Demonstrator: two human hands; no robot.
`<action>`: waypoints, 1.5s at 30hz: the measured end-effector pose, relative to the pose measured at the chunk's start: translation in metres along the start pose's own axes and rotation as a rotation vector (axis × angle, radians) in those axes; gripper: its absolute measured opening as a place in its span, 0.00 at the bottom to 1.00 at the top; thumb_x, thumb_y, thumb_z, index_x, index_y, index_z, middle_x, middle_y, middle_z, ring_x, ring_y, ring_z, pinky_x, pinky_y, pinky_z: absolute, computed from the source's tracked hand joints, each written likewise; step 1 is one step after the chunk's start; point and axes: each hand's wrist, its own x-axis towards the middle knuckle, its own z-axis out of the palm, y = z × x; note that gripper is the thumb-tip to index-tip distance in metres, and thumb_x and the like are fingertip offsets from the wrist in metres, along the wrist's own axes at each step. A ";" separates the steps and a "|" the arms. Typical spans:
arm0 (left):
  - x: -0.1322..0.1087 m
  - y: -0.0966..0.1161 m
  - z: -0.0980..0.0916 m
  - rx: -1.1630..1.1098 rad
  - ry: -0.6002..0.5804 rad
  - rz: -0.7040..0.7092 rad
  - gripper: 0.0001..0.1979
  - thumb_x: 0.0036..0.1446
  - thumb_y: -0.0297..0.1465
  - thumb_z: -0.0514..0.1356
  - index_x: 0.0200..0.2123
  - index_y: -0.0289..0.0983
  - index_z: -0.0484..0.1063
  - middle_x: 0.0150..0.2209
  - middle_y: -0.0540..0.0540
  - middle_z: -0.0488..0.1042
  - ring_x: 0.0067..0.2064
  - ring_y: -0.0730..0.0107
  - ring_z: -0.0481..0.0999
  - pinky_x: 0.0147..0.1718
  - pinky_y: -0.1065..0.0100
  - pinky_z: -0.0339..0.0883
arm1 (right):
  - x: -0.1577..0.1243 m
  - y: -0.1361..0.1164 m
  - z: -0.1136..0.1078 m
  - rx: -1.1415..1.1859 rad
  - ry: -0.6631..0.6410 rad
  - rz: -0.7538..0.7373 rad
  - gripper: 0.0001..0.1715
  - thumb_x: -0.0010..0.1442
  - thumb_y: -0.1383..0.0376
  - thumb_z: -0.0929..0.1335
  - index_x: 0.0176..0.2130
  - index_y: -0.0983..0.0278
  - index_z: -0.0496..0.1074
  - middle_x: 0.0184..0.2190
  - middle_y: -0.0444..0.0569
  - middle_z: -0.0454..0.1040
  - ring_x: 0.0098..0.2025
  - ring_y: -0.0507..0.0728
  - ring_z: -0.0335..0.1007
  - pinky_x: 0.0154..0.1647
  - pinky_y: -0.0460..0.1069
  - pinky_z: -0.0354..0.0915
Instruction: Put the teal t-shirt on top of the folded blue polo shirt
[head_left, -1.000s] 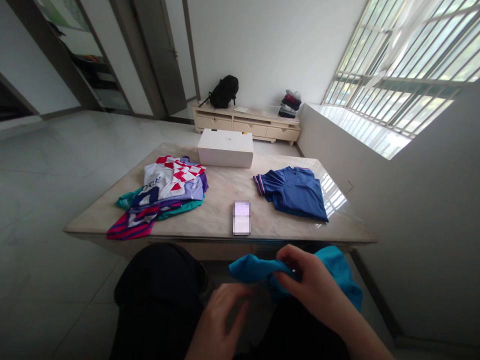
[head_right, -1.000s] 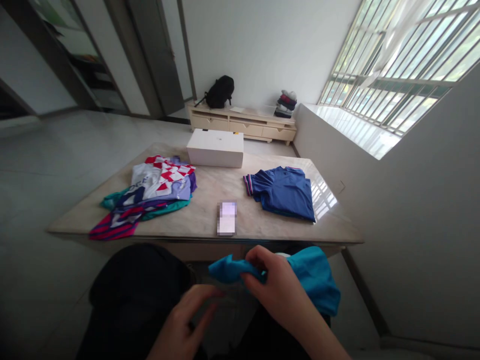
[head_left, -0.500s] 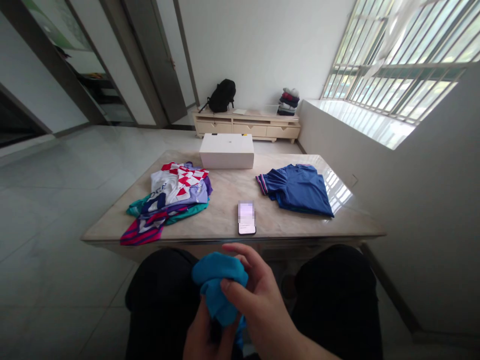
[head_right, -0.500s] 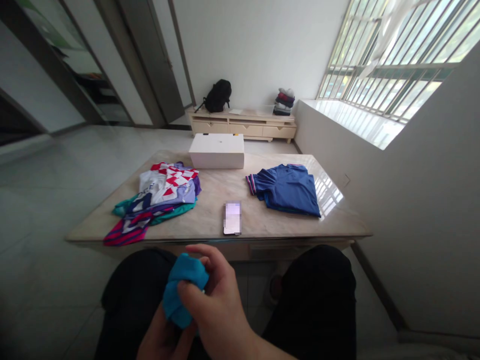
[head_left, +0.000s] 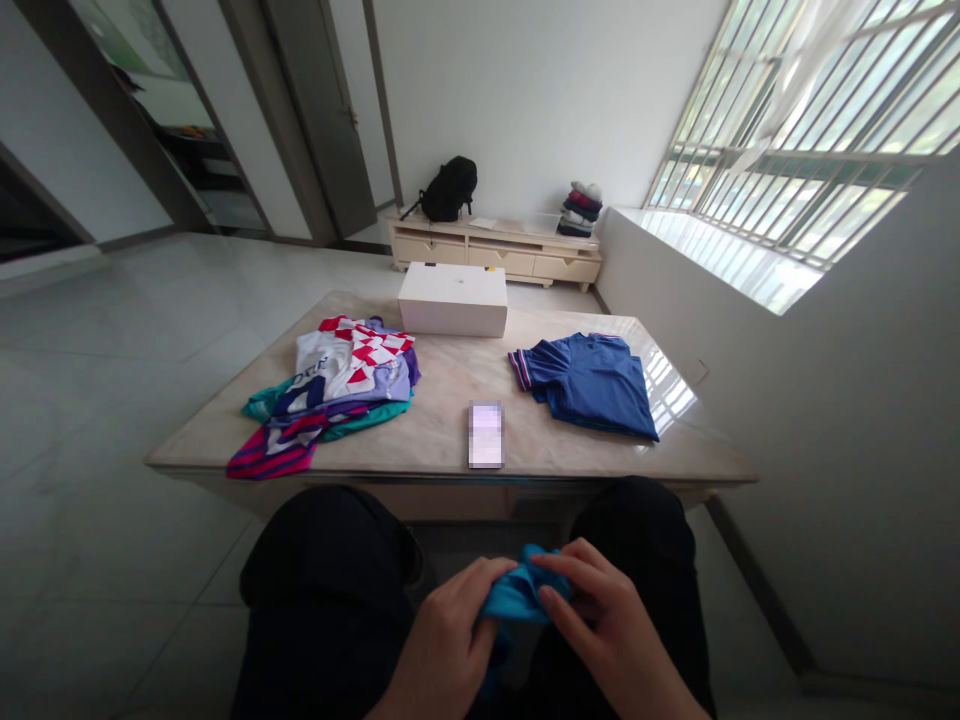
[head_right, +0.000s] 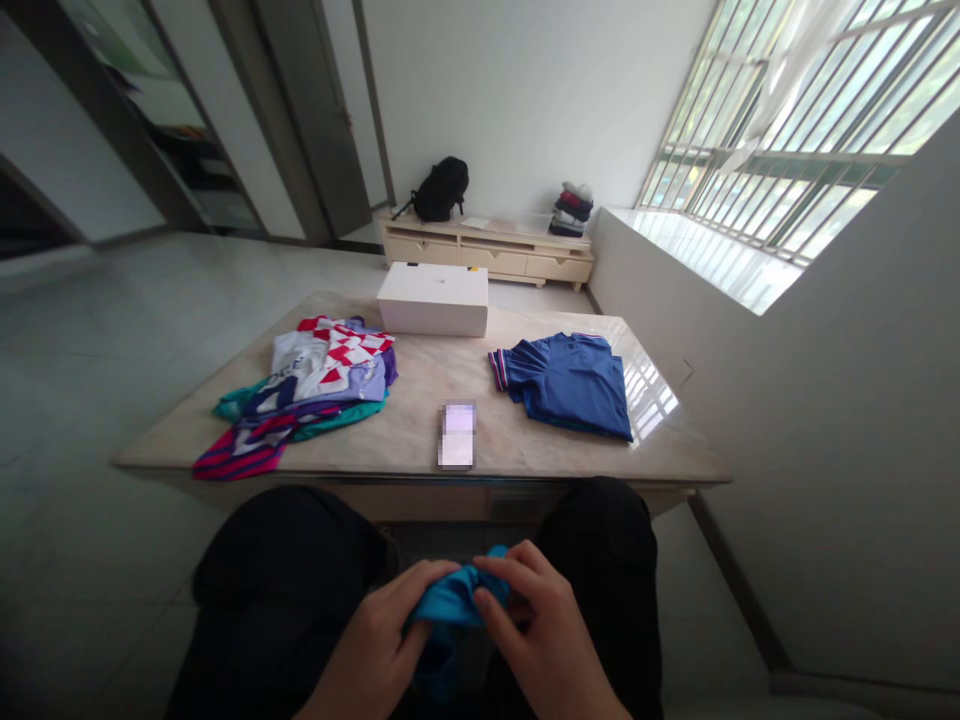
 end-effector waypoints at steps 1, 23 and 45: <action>0.002 0.003 0.000 -0.020 -0.019 -0.025 0.16 0.65 0.25 0.55 0.52 0.45 0.74 0.48 0.48 0.81 0.49 0.64 0.82 0.50 0.72 0.72 | -0.002 0.001 0.001 0.021 -0.038 0.002 0.22 0.65 0.55 0.72 0.57 0.55 0.77 0.47 0.50 0.69 0.40 0.55 0.73 0.36 0.46 0.72; 0.012 -0.017 -0.021 0.157 -0.039 0.014 0.19 0.60 0.21 0.56 0.50 0.44 0.77 0.49 0.46 0.80 0.51 0.60 0.79 0.53 0.65 0.73 | 0.012 -0.009 -0.055 -0.499 0.085 -0.256 0.08 0.66 0.56 0.71 0.39 0.57 0.79 0.32 0.45 0.77 0.31 0.54 0.74 0.32 0.46 0.66; 0.040 0.000 -0.100 -0.169 -0.185 -0.188 0.08 0.56 0.25 0.60 0.39 0.39 0.75 0.46 0.46 0.79 0.48 0.62 0.78 0.45 0.70 0.70 | 0.027 -0.019 -0.088 -0.451 0.281 -0.257 0.20 0.66 0.48 0.68 0.36 0.59 0.80 0.25 0.44 0.78 0.25 0.55 0.72 0.27 0.46 0.66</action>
